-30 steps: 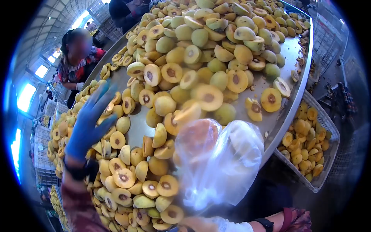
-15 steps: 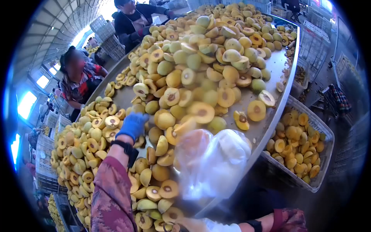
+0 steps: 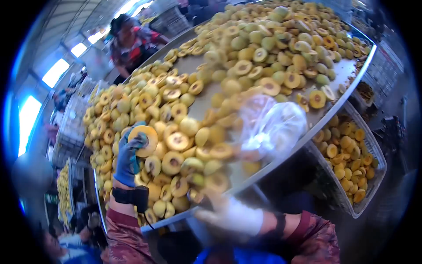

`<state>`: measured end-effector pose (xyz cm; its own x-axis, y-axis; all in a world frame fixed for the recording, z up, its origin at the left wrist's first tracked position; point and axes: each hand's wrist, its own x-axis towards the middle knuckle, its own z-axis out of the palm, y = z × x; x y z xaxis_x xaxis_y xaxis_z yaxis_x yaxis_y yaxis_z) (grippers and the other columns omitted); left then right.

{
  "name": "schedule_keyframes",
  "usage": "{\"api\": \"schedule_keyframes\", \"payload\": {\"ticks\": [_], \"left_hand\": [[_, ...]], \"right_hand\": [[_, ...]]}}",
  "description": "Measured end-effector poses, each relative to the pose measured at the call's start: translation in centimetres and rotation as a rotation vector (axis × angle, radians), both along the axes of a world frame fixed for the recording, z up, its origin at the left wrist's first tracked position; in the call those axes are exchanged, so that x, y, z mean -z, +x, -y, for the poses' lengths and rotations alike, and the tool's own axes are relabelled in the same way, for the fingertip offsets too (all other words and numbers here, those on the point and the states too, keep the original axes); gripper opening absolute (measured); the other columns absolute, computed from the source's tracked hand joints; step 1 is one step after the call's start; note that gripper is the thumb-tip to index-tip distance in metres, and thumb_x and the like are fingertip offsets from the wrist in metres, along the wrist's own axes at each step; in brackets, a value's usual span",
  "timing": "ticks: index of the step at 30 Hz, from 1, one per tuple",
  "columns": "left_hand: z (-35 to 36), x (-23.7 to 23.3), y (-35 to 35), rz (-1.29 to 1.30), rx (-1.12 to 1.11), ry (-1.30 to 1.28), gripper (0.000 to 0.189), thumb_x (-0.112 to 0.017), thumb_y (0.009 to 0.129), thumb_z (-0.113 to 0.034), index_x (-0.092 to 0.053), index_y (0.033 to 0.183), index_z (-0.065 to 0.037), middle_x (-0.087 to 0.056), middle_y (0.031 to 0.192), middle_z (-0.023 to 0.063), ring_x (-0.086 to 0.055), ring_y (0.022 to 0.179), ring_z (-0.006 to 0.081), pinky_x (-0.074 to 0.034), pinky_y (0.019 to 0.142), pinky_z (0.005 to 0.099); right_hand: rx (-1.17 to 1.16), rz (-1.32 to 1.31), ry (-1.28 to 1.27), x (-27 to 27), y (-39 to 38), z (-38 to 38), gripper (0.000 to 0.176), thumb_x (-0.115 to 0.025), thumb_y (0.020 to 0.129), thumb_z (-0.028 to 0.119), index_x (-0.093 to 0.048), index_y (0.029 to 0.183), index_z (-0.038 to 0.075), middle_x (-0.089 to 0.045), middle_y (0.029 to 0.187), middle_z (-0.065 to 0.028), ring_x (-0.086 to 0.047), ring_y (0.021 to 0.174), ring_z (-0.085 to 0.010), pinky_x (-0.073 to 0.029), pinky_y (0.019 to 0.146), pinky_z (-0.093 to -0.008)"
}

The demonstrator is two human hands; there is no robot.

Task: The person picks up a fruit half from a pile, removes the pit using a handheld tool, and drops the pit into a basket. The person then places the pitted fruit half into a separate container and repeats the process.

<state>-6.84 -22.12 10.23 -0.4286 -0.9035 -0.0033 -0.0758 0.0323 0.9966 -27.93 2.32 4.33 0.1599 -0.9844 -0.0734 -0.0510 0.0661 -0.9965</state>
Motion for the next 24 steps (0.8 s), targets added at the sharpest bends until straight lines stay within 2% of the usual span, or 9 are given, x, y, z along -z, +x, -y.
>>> {"api": "schedule_keyframes", "payload": {"ticks": [1, 4, 8, 9, 10, 12, 17, 21, 24], "left_hand": [[-1.8, 2.2, 1.8, -0.158, -0.158, 0.047, 0.042, -0.064, 0.088, -0.017, -0.057, 0.126, -0.002, -0.063, 0.113, 0.0081, -0.062, 0.099, 0.0190, -0.053, 0.086, 0.0318], [-9.4, 2.7, 1.6, -0.626, -0.240, 0.431, 0.052, -0.058, 0.093, -0.041, -0.055, 0.128, -0.003, -0.066, 0.114, 0.0119, -0.067, 0.100, 0.0268, -0.060, 0.075, 0.0378], [-15.0, 5.4, 4.0, -0.698, -0.211, 0.555, 0.065, -0.051, 0.095, -0.052, -0.052, 0.129, 0.003, -0.063, 0.122, 0.0199, -0.065, 0.105, 0.0326, -0.060, 0.075, 0.0402], [-16.6, 5.2, 4.3, -0.709, -0.127, 0.570, 0.072, -0.047, 0.095, -0.058, -0.051, 0.129, 0.005, -0.062, 0.121, 0.0206, -0.064, 0.105, 0.0353, -0.060, 0.075, 0.0426], [-18.1, 4.9, 3.5, -0.695, -0.287, 0.554, 0.076, -0.044, 0.094, -0.062, -0.052, 0.129, 0.005, -0.063, 0.120, 0.0208, -0.064, 0.104, 0.0364, -0.058, 0.079, 0.0443], [-20.0, 5.2, 3.0, -0.712, -0.367, 0.485, 0.065, -0.046, 0.095, -0.060, -0.058, 0.123, -0.002, -0.065, 0.112, 0.0103, -0.064, 0.099, 0.0231, -0.056, 0.080, 0.0390], [-23.0, 6.2, 3.5, -0.601, -0.410, 0.335, 0.064, -0.035, 0.102, -0.051, -0.048, 0.134, 0.003, -0.058, 0.126, 0.0121, -0.059, 0.106, 0.0228, -0.050, 0.094, 0.0358], [-23.3, 7.9, 3.5, -0.392, -0.456, 0.070, 0.064, -0.035, 0.102, -0.049, -0.051, 0.133, 0.004, -0.061, 0.122, 0.0177, -0.060, 0.110, 0.0264, -0.046, 0.101, 0.0386], [-23.3, 8.0, 3.4, -0.457, -0.444, 0.105, 0.063, -0.036, 0.102, -0.050, -0.051, 0.132, 0.003, -0.061, 0.122, 0.0169, -0.060, 0.109, 0.0269, -0.046, 0.101, 0.0404]], "right_hand": [[0.011, -0.027, -0.108, -0.2, 0.7, 0.0, 0.040, -0.063, 0.089, 0.032, -0.052, 0.116, 0.005, -0.061, 0.105, -0.0224, -0.061, 0.098, -0.0363, -0.050, 0.084, -0.0423], [-0.051, -0.091, -0.139, 0.0, 2.7, 0.0, 0.038, -0.065, 0.089, 0.030, -0.053, 0.115, 0.005, -0.061, 0.105, -0.0205, -0.061, 0.098, -0.0338, -0.050, 0.084, -0.0414], [0.006, -0.154, -0.254, 0.8, 5.4, -0.9, 0.043, -0.072, 0.085, 0.025, -0.051, 0.115, 0.002, -0.064, 0.097, -0.0196, -0.064, 0.095, -0.0356, -0.050, 0.083, -0.0394], [-0.040, -0.179, -0.185, 0.0, 5.6, -1.3, 0.042, -0.070, 0.086, 0.023, -0.050, 0.115, 0.002, -0.063, 0.098, -0.0207, -0.063, 0.096, -0.0371, -0.049, 0.083, -0.0402], [-0.090, -0.269, -0.045, -1.0, 6.0, -1.5, 0.039, -0.070, 0.086, 0.021, -0.051, 0.114, 0.002, -0.062, 0.099, -0.0213, -0.062, 0.094, -0.0380, -0.049, 0.082, -0.0409], [-0.083, -0.248, -0.142, 0.2, 7.3, -2.0, 0.037, -0.069, 0.087, 0.020, -0.051, 0.113, 0.002, -0.062, 0.099, -0.0214, -0.062, 0.092, -0.0384, -0.049, 0.080, -0.0413], [-0.129, -0.341, -0.257, 2.1, 9.0, -1.8, 0.042, -0.062, 0.091, 0.036, -0.046, 0.105, 0.000, -0.061, 0.085, -0.0277, -0.061, 0.082, -0.0463, -0.048, 0.071, -0.0515], [-0.173, -0.388, -0.206, 2.0, 9.1, -1.3, 0.039, -0.064, 0.089, 0.029, -0.047, 0.108, -0.001, -0.061, 0.087, -0.0259, -0.062, 0.084, -0.0443, -0.049, 0.070, -0.0480], [-0.202, -0.423, -0.165, 2.3, 9.2, -0.9, 0.042, -0.069, 0.086, 0.019, -0.047, 0.116, -0.002, -0.062, 0.093, -0.0231, -0.063, 0.087, -0.0411, -0.050, 0.071, -0.0429]]}}
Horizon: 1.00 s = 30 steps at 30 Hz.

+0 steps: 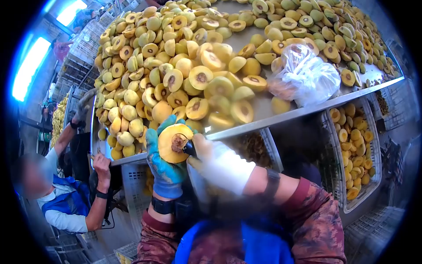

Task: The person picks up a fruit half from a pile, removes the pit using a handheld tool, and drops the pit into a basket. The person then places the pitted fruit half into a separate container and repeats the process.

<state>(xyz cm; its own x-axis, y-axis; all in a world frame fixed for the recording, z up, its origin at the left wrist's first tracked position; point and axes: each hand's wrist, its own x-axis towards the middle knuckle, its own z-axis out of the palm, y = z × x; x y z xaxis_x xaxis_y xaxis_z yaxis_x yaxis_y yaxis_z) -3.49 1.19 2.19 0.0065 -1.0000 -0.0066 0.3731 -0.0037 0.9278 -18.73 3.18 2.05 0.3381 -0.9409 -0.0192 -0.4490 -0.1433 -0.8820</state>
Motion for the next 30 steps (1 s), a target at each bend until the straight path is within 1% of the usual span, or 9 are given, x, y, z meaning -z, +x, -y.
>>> {"api": "schedule_keyframes", "payload": {"ticks": [3, 6, 10, 14, 20, 21, 24, 27, 30], "left_hand": [[0.3, 1.2, 0.2, 0.116, -0.026, -0.044, 0.063, -0.036, 0.101, -0.051, -0.051, 0.132, 0.002, -0.061, 0.122, 0.0161, -0.060, 0.110, 0.0278, -0.046, 0.101, 0.0429], [0.5, 1.5, 0.2, 0.192, -0.036, -0.065, 0.064, -0.035, 0.101, -0.053, -0.050, 0.132, 0.001, -0.060, 0.124, 0.0157, -0.059, 0.111, 0.0289, -0.046, 0.101, 0.0453], [0.9, 2.3, 0.2, 0.177, -0.016, -0.128, 0.066, -0.035, 0.100, -0.055, -0.050, 0.133, 0.001, -0.059, 0.126, 0.0158, -0.058, 0.113, 0.0294, -0.047, 0.100, 0.0469], [0.5, 1.5, -0.4, 0.044, -0.005, -0.013, 0.067, -0.038, 0.099, -0.056, -0.047, 0.135, -0.001, -0.057, 0.129, 0.0154, -0.057, 0.115, 0.0288, -0.046, 0.101, 0.0478], [0.3, 2.5, 1.1, 0.236, 0.057, -0.102, 0.065, -0.042, 0.098, -0.055, -0.046, 0.137, -0.002, -0.057, 0.127, 0.0141, -0.057, 0.113, 0.0285, -0.046, 0.101, 0.0494], [0.3, 2.7, 1.2, 0.347, 0.038, -0.148, 0.064, -0.042, 0.099, -0.054, -0.046, 0.136, -0.002, -0.057, 0.126, 0.0139, -0.058, 0.112, 0.0285, -0.046, 0.101, 0.0491], [0.4, 3.1, 1.4, 0.594, -0.001, -0.255, 0.061, -0.042, 0.100, -0.050, -0.047, 0.135, 0.000, -0.058, 0.124, 0.0138, -0.059, 0.110, 0.0284, -0.047, 0.099, 0.0483], [0.4, 3.2, 1.7, 0.664, -0.012, -0.316, 0.059, -0.042, 0.101, -0.048, -0.047, 0.134, 0.001, -0.059, 0.122, 0.0146, -0.060, 0.107, 0.0283, -0.049, 0.097, 0.0470], [0.2, 3.5, 1.8, 0.650, -0.021, -0.367, 0.059, -0.041, 0.101, -0.047, -0.048, 0.133, 0.002, -0.059, 0.122, 0.0156, -0.060, 0.106, 0.0283, -0.050, 0.095, 0.0459]], "right_hand": [[-0.006, 0.015, 0.006, 0.9, 0.1, 0.4, 0.041, -0.067, 0.085, 0.015, -0.046, 0.116, -0.001, -0.062, 0.093, -0.0234, -0.063, 0.087, -0.0419, -0.051, 0.070, -0.0437], [0.006, 0.055, -0.029, 1.4, 0.2, 0.4, 0.031, -0.058, 0.091, 0.021, -0.047, 0.107, -0.003, -0.062, 0.085, -0.0270, -0.061, 0.081, -0.0453, -0.048, 0.068, -0.0499], [0.015, 0.055, -0.059, 1.9, 0.3, 0.5, 0.031, -0.056, 0.091, 0.021, -0.046, 0.107, -0.003, -0.062, 0.085, -0.0272, -0.061, 0.081, -0.0459, -0.048, 0.069, -0.0506], [0.026, 0.058, -0.022, 2.0, 0.6, 0.0, 0.031, -0.056, 0.091, 0.021, -0.044, 0.107, -0.004, -0.062, 0.085, -0.0273, -0.061, 0.081, -0.0460, -0.048, 0.069, -0.0504], [-0.010, 0.093, 0.087, 1.8, 1.0, -0.8, 0.034, -0.056, 0.092, 0.021, -0.045, 0.112, -0.005, -0.062, 0.088, -0.0281, -0.061, 0.081, -0.0457, -0.048, 0.069, -0.0491], [-0.022, 0.110, 0.108, 1.8, 1.0, -1.0, 0.035, -0.056, 0.092, 0.021, -0.045, 0.113, -0.005, -0.062, 0.088, -0.0281, -0.061, 0.080, -0.0456, -0.048, 0.069, -0.0489], [0.001, 0.171, 0.071, 2.4, 1.8, -1.3, 0.037, -0.055, 0.093, 0.021, -0.045, 0.115, -0.006, -0.062, 0.088, -0.0277, -0.061, 0.078, -0.0452, -0.048, 0.069, -0.0483], [0.027, 0.096, 0.024, 2.9, 2.2, -1.7, 0.035, -0.055, 0.093, 0.020, -0.045, 0.113, -0.007, -0.062, 0.087, -0.0280, -0.061, 0.078, -0.0449, -0.048, 0.068, -0.0481], [-0.082, 0.254, 0.416, 1.3, 1.3, -0.6, 0.036, -0.055, 0.092, 0.020, -0.045, 0.113, -0.008, -0.062, 0.086, -0.0287, -0.062, 0.079, -0.0453, -0.049, 0.069, -0.0486]]}}
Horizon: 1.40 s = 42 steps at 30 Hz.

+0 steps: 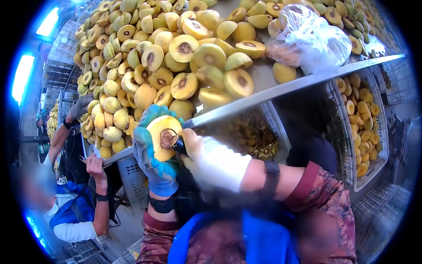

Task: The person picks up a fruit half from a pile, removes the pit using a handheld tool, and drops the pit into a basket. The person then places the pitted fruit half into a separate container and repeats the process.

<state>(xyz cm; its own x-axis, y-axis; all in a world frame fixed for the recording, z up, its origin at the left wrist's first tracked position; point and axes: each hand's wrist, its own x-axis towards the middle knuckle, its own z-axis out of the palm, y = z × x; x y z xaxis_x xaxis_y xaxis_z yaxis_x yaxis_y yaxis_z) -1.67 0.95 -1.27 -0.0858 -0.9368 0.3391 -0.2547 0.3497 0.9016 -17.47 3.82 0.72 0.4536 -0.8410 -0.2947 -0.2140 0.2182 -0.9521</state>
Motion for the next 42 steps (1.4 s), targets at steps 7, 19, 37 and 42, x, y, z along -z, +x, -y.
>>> {"api": "schedule_keyframes", "payload": {"ticks": [7, 19, 37, 42], "left_hand": [[0.1, -0.3, -0.2, -0.232, 0.050, 0.174, 0.050, -0.039, 0.103, -0.037, -0.050, 0.131, 0.002, -0.060, 0.121, 0.0181, -0.059, 0.110, 0.0320, -0.047, 0.098, 0.0437], [-0.1, -0.8, 0.2, -0.289, 0.069, -0.025, 0.042, -0.055, 0.099, -0.027, -0.053, 0.125, 0.005, -0.059, 0.120, 0.0166, -0.057, 0.111, 0.0242, -0.046, 0.098, 0.0371], [1.1, -0.8, 2.3, -0.382, 0.217, 0.438, 0.060, -0.051, 0.097, -0.046, -0.052, 0.127, 0.005, -0.061, 0.114, 0.0207, -0.064, 0.098, 0.0321, -0.053, 0.089, 0.0438], [2.1, -1.7, 3.3, -0.219, 0.324, 0.601, 0.061, -0.056, 0.094, -0.047, -0.053, 0.126, 0.005, -0.061, 0.116, 0.0215, -0.064, 0.100, 0.0324, -0.054, 0.088, 0.0446]], "right_hand": [[0.282, -0.106, -0.400, 2.1, 1.8, -0.6, 0.038, -0.066, 0.084, 0.016, -0.047, 0.112, 0.001, -0.064, 0.075, -0.0257, -0.064, 0.073, -0.0457, -0.050, 0.058, -0.0498], [0.199, -0.051, -0.268, 2.3, 2.3, -0.2, 0.037, -0.068, 0.085, 0.017, -0.049, 0.112, 0.001, -0.065, 0.082, -0.0260, -0.064, 0.082, -0.0458, -0.051, 0.066, -0.0491], [0.048, 0.074, -0.066, 2.2, 1.9, -0.7, 0.048, -0.063, 0.086, 0.021, -0.044, 0.121, -0.006, -0.065, 0.080, -0.0269, -0.068, 0.073, -0.0381, -0.054, 0.064, -0.0437], [-0.071, 0.307, 0.388, 0.7, 0.9, -0.3, 0.037, -0.060, 0.089, 0.015, -0.046, 0.119, 0.001, -0.058, 0.064, -0.0097, -0.059, 0.053, -0.0197, -0.049, 0.049, -0.0342]]}}
